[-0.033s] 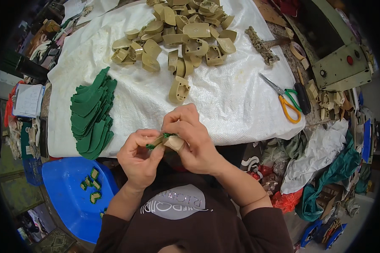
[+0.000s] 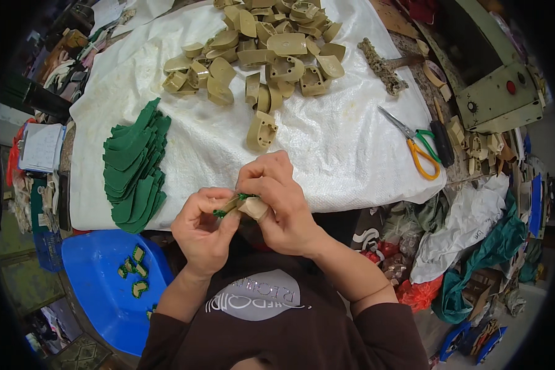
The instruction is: The person repeatedly picks up a beige plastic component and a green foam piece, wraps the foam around the plastic, and presses it into place using a small wooden block. The finished units are placed into a blue bin on the table.
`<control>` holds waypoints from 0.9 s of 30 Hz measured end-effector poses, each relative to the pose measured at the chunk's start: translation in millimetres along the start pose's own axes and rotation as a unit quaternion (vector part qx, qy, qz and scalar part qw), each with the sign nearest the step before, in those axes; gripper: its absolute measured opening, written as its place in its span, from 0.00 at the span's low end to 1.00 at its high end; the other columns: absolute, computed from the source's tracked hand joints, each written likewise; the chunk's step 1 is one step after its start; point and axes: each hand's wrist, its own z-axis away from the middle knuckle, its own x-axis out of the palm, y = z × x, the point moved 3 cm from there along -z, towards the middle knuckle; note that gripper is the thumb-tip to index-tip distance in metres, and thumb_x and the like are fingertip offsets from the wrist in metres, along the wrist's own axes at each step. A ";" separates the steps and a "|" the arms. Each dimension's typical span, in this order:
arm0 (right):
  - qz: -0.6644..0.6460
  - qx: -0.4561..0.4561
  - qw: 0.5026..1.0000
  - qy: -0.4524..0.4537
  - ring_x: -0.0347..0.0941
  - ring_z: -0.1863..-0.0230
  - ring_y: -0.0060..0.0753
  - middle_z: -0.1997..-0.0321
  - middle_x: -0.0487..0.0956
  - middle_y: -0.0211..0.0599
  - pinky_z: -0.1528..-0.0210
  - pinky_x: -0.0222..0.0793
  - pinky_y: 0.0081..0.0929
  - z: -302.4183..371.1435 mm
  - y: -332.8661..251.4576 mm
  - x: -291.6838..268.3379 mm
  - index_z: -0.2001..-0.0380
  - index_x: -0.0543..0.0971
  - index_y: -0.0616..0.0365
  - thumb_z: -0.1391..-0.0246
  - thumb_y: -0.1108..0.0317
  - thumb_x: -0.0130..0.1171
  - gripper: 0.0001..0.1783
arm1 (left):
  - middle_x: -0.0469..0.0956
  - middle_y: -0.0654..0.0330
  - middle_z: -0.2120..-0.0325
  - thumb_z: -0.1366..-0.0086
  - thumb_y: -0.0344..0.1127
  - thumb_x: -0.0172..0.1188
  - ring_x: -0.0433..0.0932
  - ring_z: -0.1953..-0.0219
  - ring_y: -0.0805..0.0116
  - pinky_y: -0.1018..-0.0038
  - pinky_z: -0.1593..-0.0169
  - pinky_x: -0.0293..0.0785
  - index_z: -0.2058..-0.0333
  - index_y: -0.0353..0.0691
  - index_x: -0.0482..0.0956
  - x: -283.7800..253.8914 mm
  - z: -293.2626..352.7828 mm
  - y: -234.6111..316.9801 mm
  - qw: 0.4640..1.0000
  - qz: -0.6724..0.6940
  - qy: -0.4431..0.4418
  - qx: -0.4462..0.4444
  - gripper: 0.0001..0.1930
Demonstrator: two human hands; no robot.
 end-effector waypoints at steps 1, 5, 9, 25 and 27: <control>-0.017 0.016 1.000 0.014 0.64 0.58 0.38 0.62 0.72 0.35 0.52 0.60 0.33 1.2 0.7 1.3 0.64 0.74 0.58 0.49 0.71 0.55 0.07 | 0.77 0.50 0.65 0.44 0.22 0.62 0.76 0.64 0.72 0.78 0.59 0.72 0.68 0.32 0.72 0.1 -1.1 -0.4 1.000 0.001 -0.008 -0.007 0.07; -0.102 0.068 0.992 0.007 0.63 0.59 0.40 0.63 0.72 0.35 0.53 0.57 0.33 -4.7 -1.8 0.1 0.66 0.74 0.56 0.50 0.71 0.57 0.07 | 0.75 0.49 0.62 0.42 0.25 0.63 0.75 0.62 0.71 0.78 0.57 0.70 0.67 0.32 0.71 -4.0 -3.4 0.6 0.999 -0.023 -0.029 -0.012 0.08; 0.164 -0.077 0.983 0.033 0.63 0.59 0.40 0.64 0.73 0.32 0.54 0.55 0.35 -6.4 -14.2 -4.7 0.71 0.73 0.55 0.56 0.71 0.61 0.08 | 0.73 0.49 0.59 0.44 0.30 0.66 0.73 0.57 0.66 0.73 0.53 0.69 0.67 0.34 0.74 1.7 -0.1 4.2 0.995 -0.085 -0.048 0.027 0.10; -0.098 0.074 0.992 -0.035 0.72 0.52 0.38 0.54 0.79 0.38 0.46 0.62 0.35 -3.9 4.4 -27.8 0.50 0.73 0.59 0.61 0.67 0.69 0.31 | 0.64 0.49 0.46 0.41 0.43 0.60 0.64 0.50 0.52 0.65 0.52 0.65 0.59 0.43 0.81 -11.4 -3.6 16.1 0.931 -0.238 -0.095 0.259 0.15; -0.045 -0.014 0.999 0.004 0.73 0.54 0.40 0.54 0.79 0.36 0.50 0.64 0.36 -3.2 6.1 -27.1 0.51 0.73 0.55 0.63 0.68 0.70 0.31 | 0.53 0.45 0.39 0.33 0.55 0.44 0.62 0.46 0.54 0.65 0.47 0.63 0.43 0.37 0.69 -18.5 -7.2 10.4 0.951 -0.232 -0.119 0.165 0.30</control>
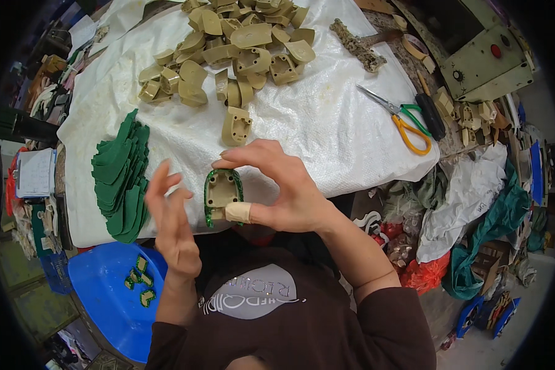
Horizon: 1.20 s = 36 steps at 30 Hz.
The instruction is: The person repeatedly picks up a beige plastic component and a green foam piece, wraps the foam around the plastic, and presses it into place using a small wooden block. The finished units are placed into a blue bin on the table.
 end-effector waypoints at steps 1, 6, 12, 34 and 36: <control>0.007 -0.017 1.000 -0.009 0.73 0.53 0.40 0.54 0.79 0.39 0.49 0.63 0.37 1.4 -0.9 2.3 0.48 0.71 0.54 0.63 0.69 0.70 0.34 | 0.55 0.46 0.40 0.35 0.56 0.45 0.63 0.46 0.56 0.66 0.46 0.62 0.41 0.36 0.63 5.7 2.4 -8.3 0.991 0.103 -0.019 -0.080 0.33; -0.042 -0.016 0.999 -0.017 0.70 0.55 0.42 0.52 0.77 0.40 0.49 0.63 0.36 10.2 -2.5 22.6 0.46 0.70 0.53 0.62 0.70 0.71 0.36 | 0.63 0.51 0.47 0.37 0.45 0.46 0.67 0.47 0.65 0.71 0.44 0.63 0.38 0.33 0.48 30.6 5.6 -8.1 0.877 0.386 -0.042 -0.282 0.34; -0.144 0.113 0.983 -0.005 0.69 0.59 0.36 0.52 0.67 0.40 0.54 0.67 0.30 17.1 3.9 34.7 0.51 0.73 0.54 0.50 0.62 0.62 0.22 | 0.67 0.55 0.53 0.34 0.49 0.44 0.73 0.60 0.67 0.72 0.58 0.73 0.37 0.40 0.44 36.6 13.6 -8.5 0.902 0.340 0.039 -0.263 0.33; -0.265 0.101 0.959 -0.009 0.65 0.46 0.35 0.49 0.68 0.39 0.43 0.58 0.28 23.4 3.4 60.7 0.42 0.66 0.58 0.38 0.68 0.44 0.21 | 0.67 0.53 0.55 0.32 0.41 0.36 0.69 0.53 0.66 0.70 0.48 0.66 0.39 0.37 0.54 41.9 4.1 8.7 0.919 0.277 0.157 -0.234 0.24; -0.209 0.061 0.976 0.006 0.67 0.50 0.34 0.51 0.69 0.39 0.47 0.61 0.27 23.9 3.1 62.1 0.44 0.67 0.57 0.39 0.70 0.44 0.20 | 0.67 0.54 0.55 0.31 0.44 0.36 0.69 0.55 0.67 0.72 0.50 0.66 0.40 0.38 0.53 41.1 7.9 4.6 0.949 0.187 0.142 -0.211 0.25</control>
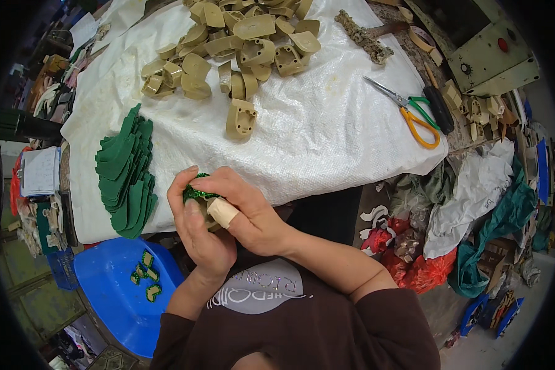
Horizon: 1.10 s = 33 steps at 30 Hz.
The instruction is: The person repeatedly picks up a beige plastic component and a green foam piece, wraps the foam around the plastic, and presses it into place using a small wooden block. The finished units are placed into a blue bin on the table.
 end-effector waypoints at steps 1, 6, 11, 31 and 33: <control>0.017 0.007 1.000 0.020 0.67 0.52 0.34 0.52 0.70 0.39 0.49 0.62 0.27 -0.3 0.4 0.0 0.45 0.68 0.57 0.39 0.69 0.44 0.19 | 0.67 0.54 0.55 0.31 0.46 0.37 0.69 0.54 0.68 0.72 0.50 0.66 0.39 0.38 0.52 -0.3 0.6 -4.0 1.000 0.008 -0.011 0.001 0.26; -0.065 0.177 0.981 0.047 0.68 0.63 0.29 0.55 0.71 0.39 0.60 0.65 0.22 -4.5 1.5 -8.2 0.42 0.66 0.55 0.38 0.61 0.43 0.22 | 0.68 0.54 0.54 0.37 0.70 0.35 0.70 0.55 0.66 0.71 0.56 0.69 0.34 0.48 0.40 1.9 -3.6 -4.1 0.961 0.245 -0.073 -0.108 0.42; 0.120 0.091 0.985 0.086 0.69 0.67 0.28 0.59 0.70 0.39 0.69 0.66 0.24 -12.1 -12.5 -26.7 0.41 0.65 0.55 0.43 0.61 0.53 0.27 | 0.70 0.51 0.57 0.38 0.70 0.37 0.73 0.61 0.64 0.71 0.63 0.70 0.34 0.48 0.30 -7.1 -11.0 2.2 0.968 0.175 -0.094 -0.156 0.46; -0.075 0.259 0.961 -0.056 0.73 0.61 0.25 0.62 0.78 0.33 0.57 0.68 0.23 -18.9 -0.9 -55.5 0.63 0.76 0.62 0.43 0.62 0.56 0.13 | 0.71 0.56 0.69 0.61 0.18 0.64 0.69 0.73 0.66 0.76 0.71 0.67 0.51 0.34 0.71 -19.0 -20.8 34.7 0.932 -0.274 -0.191 0.138 0.32; 0.054 0.211 0.972 -0.088 0.73 0.62 0.25 0.63 0.78 0.32 0.57 0.67 0.22 -22.7 -11.6 -54.4 0.64 0.77 0.62 0.42 0.63 0.55 0.12 | 0.70 0.54 0.69 0.60 0.16 0.65 0.72 0.73 0.63 0.73 0.72 0.70 0.50 0.33 0.69 -16.7 -20.7 37.5 0.923 -0.286 -0.208 0.153 0.33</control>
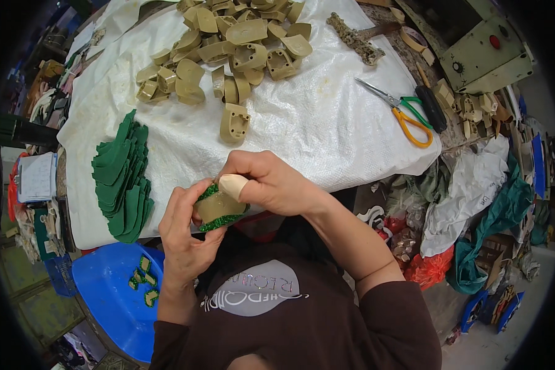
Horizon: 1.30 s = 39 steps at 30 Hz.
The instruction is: The person repeatedly picks up a beige plastic component and a green foam piece, wraps the foam around the plastic, and presses it into place using a small wooden block. The finished units are placed into a blue bin on the table.
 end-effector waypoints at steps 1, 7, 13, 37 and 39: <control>0.068 -0.019 0.997 0.000 0.73 0.62 0.25 0.63 0.78 0.32 0.58 0.67 0.22 0.8 -3.0 0.4 0.64 0.77 0.62 0.42 0.63 0.54 0.12 | 0.70 0.54 0.69 0.60 0.17 0.65 0.72 0.73 0.62 0.73 0.72 0.71 0.51 0.33 0.69 0.9 -0.5 -0.5 1.000 0.000 0.005 -0.007 0.33; -0.116 -0.073 0.990 0.017 0.72 0.58 0.27 0.58 0.77 0.35 0.53 0.66 0.25 -2.0 10.9 4.9 0.58 0.76 0.62 0.39 0.59 0.51 0.17 | 0.74 0.54 0.69 0.63 0.22 0.67 0.73 0.72 0.68 0.76 0.69 0.70 0.57 0.34 0.69 9.5 4.9 -14.3 0.997 0.012 0.074 0.002 0.29; -0.132 -0.079 0.987 0.050 0.71 0.58 0.23 0.59 0.76 0.34 0.56 0.67 0.25 4.6 5.3 15.8 0.56 0.75 0.61 0.38 0.62 0.49 0.15 | 0.77 0.49 0.63 0.61 0.24 0.68 0.80 0.62 0.61 0.72 0.57 0.75 0.54 0.31 0.69 16.6 5.6 -9.5 0.995 -0.005 0.097 0.006 0.31; -0.185 -0.063 0.959 0.206 0.70 0.52 0.26 0.53 0.74 0.34 0.51 0.67 0.22 5.5 19.5 50.4 0.48 0.69 0.61 0.34 0.64 0.42 0.17 | 0.64 0.61 0.85 0.60 0.29 0.64 0.62 0.86 0.66 0.71 0.80 0.58 0.50 0.28 0.74 25.9 3.5 -22.0 0.954 -0.180 0.190 0.147 0.32; -0.422 -0.036 0.894 0.149 0.70 0.52 0.26 0.52 0.73 0.35 0.50 0.66 0.22 1.0 21.5 54.9 0.47 0.68 0.61 0.34 0.62 0.44 0.18 | 0.63 0.62 0.85 0.60 0.28 0.64 0.61 0.87 0.66 0.71 0.80 0.57 0.50 0.28 0.73 23.3 4.6 -22.5 0.953 -0.179 0.202 0.137 0.32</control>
